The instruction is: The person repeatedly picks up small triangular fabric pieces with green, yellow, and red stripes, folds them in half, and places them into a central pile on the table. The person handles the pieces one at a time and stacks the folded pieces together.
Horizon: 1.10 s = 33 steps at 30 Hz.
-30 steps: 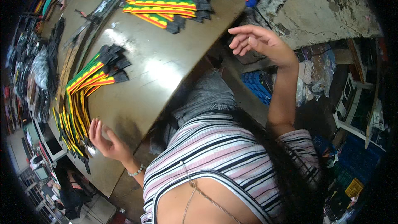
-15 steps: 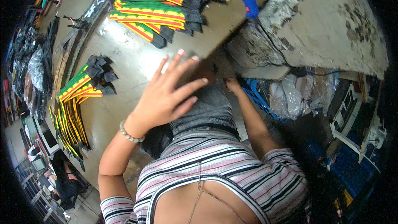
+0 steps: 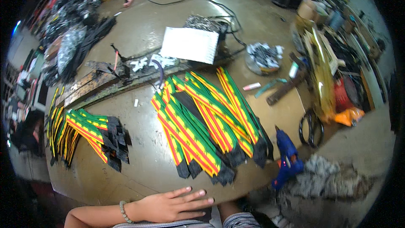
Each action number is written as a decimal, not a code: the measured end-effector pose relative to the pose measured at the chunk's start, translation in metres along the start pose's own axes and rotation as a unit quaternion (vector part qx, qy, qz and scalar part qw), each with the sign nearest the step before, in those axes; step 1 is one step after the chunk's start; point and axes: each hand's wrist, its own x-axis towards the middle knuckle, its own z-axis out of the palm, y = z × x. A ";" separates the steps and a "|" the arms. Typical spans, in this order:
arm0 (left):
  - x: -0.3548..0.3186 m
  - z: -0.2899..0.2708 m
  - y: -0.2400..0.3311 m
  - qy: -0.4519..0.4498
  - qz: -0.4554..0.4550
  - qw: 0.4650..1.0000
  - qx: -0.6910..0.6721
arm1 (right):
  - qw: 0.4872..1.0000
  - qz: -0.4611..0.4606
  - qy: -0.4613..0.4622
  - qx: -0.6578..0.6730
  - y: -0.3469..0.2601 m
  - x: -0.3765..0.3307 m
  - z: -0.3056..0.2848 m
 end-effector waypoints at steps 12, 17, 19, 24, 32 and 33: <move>0.003 -0.011 -0.003 0.045 -0.025 0.999 -0.008 | 0.989 -0.004 0.097 -0.108 -0.013 0.118 -0.068; 0.003 -0.010 -0.004 0.026 -0.020 0.999 0.004 | 0.988 -0.001 0.104 -0.114 -0.017 0.132 -0.071; 0.003 -0.009 -0.005 0.027 -0.013 1.000 -0.001 | 0.987 -0.003 0.106 -0.118 -0.018 0.136 -0.071; 0.004 -0.009 -0.004 0.039 -0.025 0.999 -0.016 | 0.987 -0.006 0.109 -0.121 -0.016 0.143 -0.073; 0.004 -0.008 0.001 0.034 -0.038 0.998 -0.029 | 0.986 -0.040 0.096 -0.132 -0.014 0.132 -0.077; 0.003 -0.006 0.002 0.037 -0.040 0.998 -0.015 | 0.985 -0.050 0.089 -0.138 -0.015 0.125 -0.077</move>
